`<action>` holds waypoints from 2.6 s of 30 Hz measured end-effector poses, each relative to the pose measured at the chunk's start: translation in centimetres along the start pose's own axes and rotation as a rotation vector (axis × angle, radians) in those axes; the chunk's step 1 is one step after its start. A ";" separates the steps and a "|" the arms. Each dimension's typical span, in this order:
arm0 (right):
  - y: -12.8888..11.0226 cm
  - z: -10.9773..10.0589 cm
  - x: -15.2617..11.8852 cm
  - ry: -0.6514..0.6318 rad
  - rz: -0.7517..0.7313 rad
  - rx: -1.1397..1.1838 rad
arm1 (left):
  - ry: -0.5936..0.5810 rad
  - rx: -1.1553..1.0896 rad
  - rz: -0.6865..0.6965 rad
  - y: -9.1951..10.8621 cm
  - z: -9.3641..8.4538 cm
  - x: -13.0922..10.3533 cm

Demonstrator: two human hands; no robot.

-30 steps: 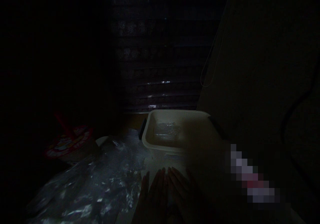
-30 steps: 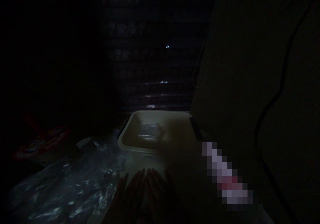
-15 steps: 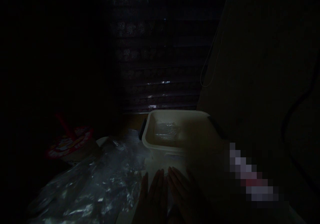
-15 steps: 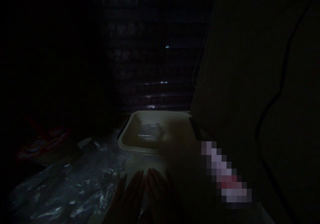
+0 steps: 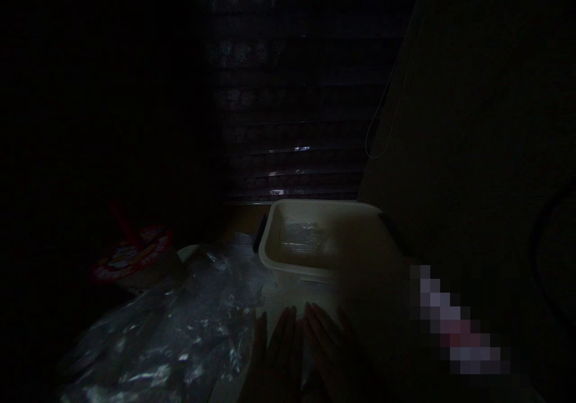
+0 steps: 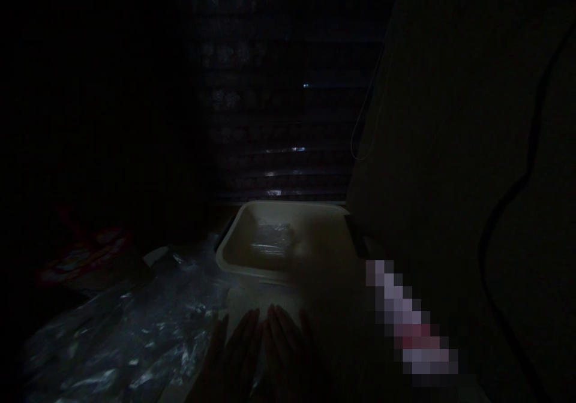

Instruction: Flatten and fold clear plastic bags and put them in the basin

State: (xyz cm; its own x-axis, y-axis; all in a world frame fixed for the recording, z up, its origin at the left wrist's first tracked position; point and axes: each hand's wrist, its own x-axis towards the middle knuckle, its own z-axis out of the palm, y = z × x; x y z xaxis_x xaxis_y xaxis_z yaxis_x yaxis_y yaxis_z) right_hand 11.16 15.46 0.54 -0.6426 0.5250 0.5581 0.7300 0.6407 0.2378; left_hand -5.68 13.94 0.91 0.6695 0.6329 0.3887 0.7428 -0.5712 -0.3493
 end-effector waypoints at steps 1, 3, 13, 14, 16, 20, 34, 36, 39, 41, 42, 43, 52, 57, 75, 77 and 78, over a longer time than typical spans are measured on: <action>0.0 0.0 0.0 -0.008 -0.002 0.006 | -0.007 -0.007 0.006 0.0 0.0 0.0; -0.1 -0.2 -0.1 -0.019 -0.012 0.015 | -0.015 -0.028 -0.048 0.1 0.1 -0.1; -0.4 -0.9 -0.2 -0.032 -0.022 -0.049 | 0.098 -0.107 -0.055 0.1 1.0 0.1; -0.5 -1.0 -0.1 -0.026 -0.006 -0.058 | 0.103 -0.110 -0.064 0.2 1.0 0.1; -0.7 -1.0 0.1 -0.005 0.029 -0.064 | 0.118 -0.111 -0.103 0.4 1.2 0.1; -1.1 -0.7 0.5 0.053 0.054 -0.058 | 0.119 -0.089 -0.115 0.7 1.4 0.1; -0.6 -0.8 0.0 -0.033 0.013 -0.071 | 0.091 -0.072 -0.098 0.6 1.5 0.0; -0.6 -0.8 0.0 -0.036 0.015 -0.046 | 0.118 -0.080 -0.092 0.6 1.3 0.0; -0.7 -0.8 -0.1 -0.071 0.016 -0.002 | 0.135 -0.084 -0.098 0.4 0.9 0.1; -0.6 -0.9 -0.2 -0.093 0.017 0.031 | 0.109 -0.075 -0.086 0.3 0.6 0.3; -0.6 -0.9 -0.3 -0.098 0.016 0.043 | 0.100 -0.073 -0.084 0.3 0.4 0.3; -0.6 -0.9 -0.4 -0.101 0.016 0.051 | 0.098 -0.074 -0.086 0.3 0.3 0.4; -1.1 -0.4 -0.2 -0.052 0.084 0.090 | 0.108 -0.143 -0.096 0.3 1.1 0.0; -0.5 -1.6 -0.3 -0.026 0.203 0.235 | 0.035 -0.247 -0.208 -0.1 0.3 0.0; 0.8 -4.0 8.5 -0.708 0.247 0.292 | 0.064 -0.503 -0.428 -0.7 -0.6 0.4; 1.2 -4.1 8.5 -0.782 0.312 0.277 | 0.073 -0.537 -0.445 -0.6 -0.6 0.4; 1.4 -4.2 8.4 -0.795 0.329 0.280 | 0.074 -0.559 -0.456 -0.6 -0.5 0.3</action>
State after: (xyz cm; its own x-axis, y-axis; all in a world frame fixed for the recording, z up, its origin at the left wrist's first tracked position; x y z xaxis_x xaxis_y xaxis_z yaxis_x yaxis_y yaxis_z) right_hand 7.80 18.46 8.86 -0.4584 0.8714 -0.1749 0.8887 0.4481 -0.0965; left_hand -5.89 14.21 1.71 0.2770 0.8459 0.4557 0.8231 -0.4536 0.3417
